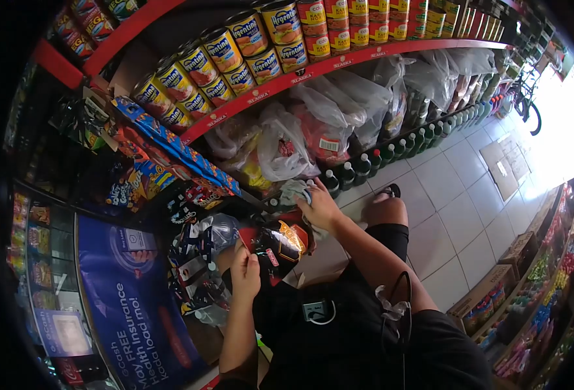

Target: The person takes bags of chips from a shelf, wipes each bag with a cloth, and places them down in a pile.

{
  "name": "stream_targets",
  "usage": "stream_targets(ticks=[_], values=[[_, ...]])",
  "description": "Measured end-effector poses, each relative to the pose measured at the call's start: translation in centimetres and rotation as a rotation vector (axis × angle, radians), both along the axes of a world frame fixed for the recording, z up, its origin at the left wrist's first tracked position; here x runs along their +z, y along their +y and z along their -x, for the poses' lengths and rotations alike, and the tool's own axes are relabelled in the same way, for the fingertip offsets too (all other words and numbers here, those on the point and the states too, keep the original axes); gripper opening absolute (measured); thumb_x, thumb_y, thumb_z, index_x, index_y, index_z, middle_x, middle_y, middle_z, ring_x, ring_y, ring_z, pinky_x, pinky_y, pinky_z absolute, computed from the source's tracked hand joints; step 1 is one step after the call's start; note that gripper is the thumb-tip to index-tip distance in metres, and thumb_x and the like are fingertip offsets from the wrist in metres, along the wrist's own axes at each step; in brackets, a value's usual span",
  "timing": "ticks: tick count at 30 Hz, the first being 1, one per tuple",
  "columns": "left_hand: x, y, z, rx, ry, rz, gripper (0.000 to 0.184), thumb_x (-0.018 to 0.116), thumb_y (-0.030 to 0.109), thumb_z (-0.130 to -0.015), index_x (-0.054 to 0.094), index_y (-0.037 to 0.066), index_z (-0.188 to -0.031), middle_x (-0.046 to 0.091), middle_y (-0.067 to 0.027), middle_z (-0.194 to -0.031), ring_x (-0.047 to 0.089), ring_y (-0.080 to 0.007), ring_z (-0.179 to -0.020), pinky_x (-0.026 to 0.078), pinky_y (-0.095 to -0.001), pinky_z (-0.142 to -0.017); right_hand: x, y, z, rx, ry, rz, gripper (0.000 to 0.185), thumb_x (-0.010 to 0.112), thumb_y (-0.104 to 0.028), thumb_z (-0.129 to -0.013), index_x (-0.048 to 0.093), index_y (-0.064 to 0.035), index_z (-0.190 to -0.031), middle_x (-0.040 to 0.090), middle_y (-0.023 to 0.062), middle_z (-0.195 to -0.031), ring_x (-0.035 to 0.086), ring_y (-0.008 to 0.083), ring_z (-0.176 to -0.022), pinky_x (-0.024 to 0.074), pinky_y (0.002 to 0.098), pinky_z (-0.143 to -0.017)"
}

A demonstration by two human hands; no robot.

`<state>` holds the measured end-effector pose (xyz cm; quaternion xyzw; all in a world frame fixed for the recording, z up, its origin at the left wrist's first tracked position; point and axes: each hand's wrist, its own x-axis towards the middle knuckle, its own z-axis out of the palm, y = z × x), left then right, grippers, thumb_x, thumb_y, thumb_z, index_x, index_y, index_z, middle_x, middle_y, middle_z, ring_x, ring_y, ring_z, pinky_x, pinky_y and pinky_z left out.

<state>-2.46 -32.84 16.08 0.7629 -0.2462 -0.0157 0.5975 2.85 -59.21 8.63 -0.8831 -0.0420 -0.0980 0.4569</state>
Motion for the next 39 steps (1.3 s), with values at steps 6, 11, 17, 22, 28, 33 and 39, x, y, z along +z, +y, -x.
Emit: stream_targets(ticks=[6,11,17,22,28,33,39], values=[[-4.2,-1.5,-0.9,0.115,0.268,0.202,0.010,0.048,0.009,-0.099,0.054,0.000,-0.097,0.056,-0.0096,-0.110,0.055,-0.0165,-0.098,0.045,-0.0285,-0.087,8.6,6.7,5.8,0.146,-0.219,-0.130,0.055,0.067,-0.018,-0.084,0.055,-0.0080,-0.136,0.054,0.0196,-0.140,0.044,0.0415,-0.137,0.0243,0.0518,-0.120],[-4.5,-0.7,-1.3,0.144,0.578,0.666,0.011,0.044,0.011,-0.103,0.052,0.005,-0.102,0.061,-0.0050,-0.098,0.061,-0.0122,-0.089,0.050,-0.0268,-0.082,4.6,3.4,5.5,-0.013,-0.116,-0.063,0.057,0.063,-0.015,-0.087,0.050,-0.0092,-0.142,0.048,0.0164,-0.148,0.040,0.0365,-0.141,0.0236,0.0515,-0.119],[-1.9,-3.0,-1.5,0.415,0.662,0.706,0.012,0.043,0.011,-0.102,0.053,0.006,-0.109,0.063,-0.0090,-0.105,0.064,-0.0173,-0.091,0.054,-0.0316,-0.080,5.7,6.5,8.0,0.121,-0.240,0.025,0.052,0.055,-0.017,-0.093,0.048,-0.0098,-0.144,0.048,0.0154,-0.148,0.035,0.0361,-0.145,0.0214,0.0533,-0.120],[-1.2,-3.2,-1.9,0.233,0.661,0.811,0.022,0.042,0.005,-0.098,0.057,0.004,-0.114,0.064,-0.0075,-0.110,0.064,-0.0178,-0.099,0.053,-0.0319,-0.084,5.4,4.4,6.9,0.117,-0.258,0.023,0.055,0.059,-0.020,-0.091,0.049,-0.0103,-0.144,0.049,0.0165,-0.148,0.035,0.0370,-0.145,0.0214,0.0531,-0.120],[1.3,-2.3,-1.4,0.275,0.706,0.771,0.010,0.047,0.009,-0.101,0.055,0.006,-0.107,0.064,-0.0056,-0.102,0.065,-0.0153,-0.089,0.055,-0.0314,-0.074,0.3,0.0,4.3,-0.335,0.631,-1.200,0.046,0.051,-0.039,-0.101,0.059,-0.0062,-0.132,0.065,0.0116,-0.129,0.062,0.0277,-0.118,0.0446,0.0414,-0.106],[1.9,-1.4,-1.7,0.170,0.342,-0.035,0.015,0.050,0.018,-0.103,0.055,0.005,-0.100,0.061,-0.0066,-0.085,0.061,-0.0188,-0.076,0.049,-0.0329,-0.070,-1.8,-0.9,4.6,0.000,0.689,-1.938,0.052,0.051,-0.047,-0.100,0.061,-0.0063,-0.130,0.070,0.0099,-0.121,0.068,0.0253,-0.107,0.0517,0.0422,-0.098],[7.3,-0.2,-2.4,0.089,-0.564,-0.561,0.045,0.074,0.014,-0.079,0.056,0.006,-0.120,0.054,-0.0187,-0.128,0.053,-0.0383,-0.113,0.042,-0.0501,-0.100,-1.9,-2.3,4.8,0.059,0.690,-1.842,0.048,0.047,-0.040,-0.101,0.060,-0.0065,-0.131,0.070,0.0093,-0.121,0.069,0.0236,-0.105,0.0537,0.0394,-0.094]])
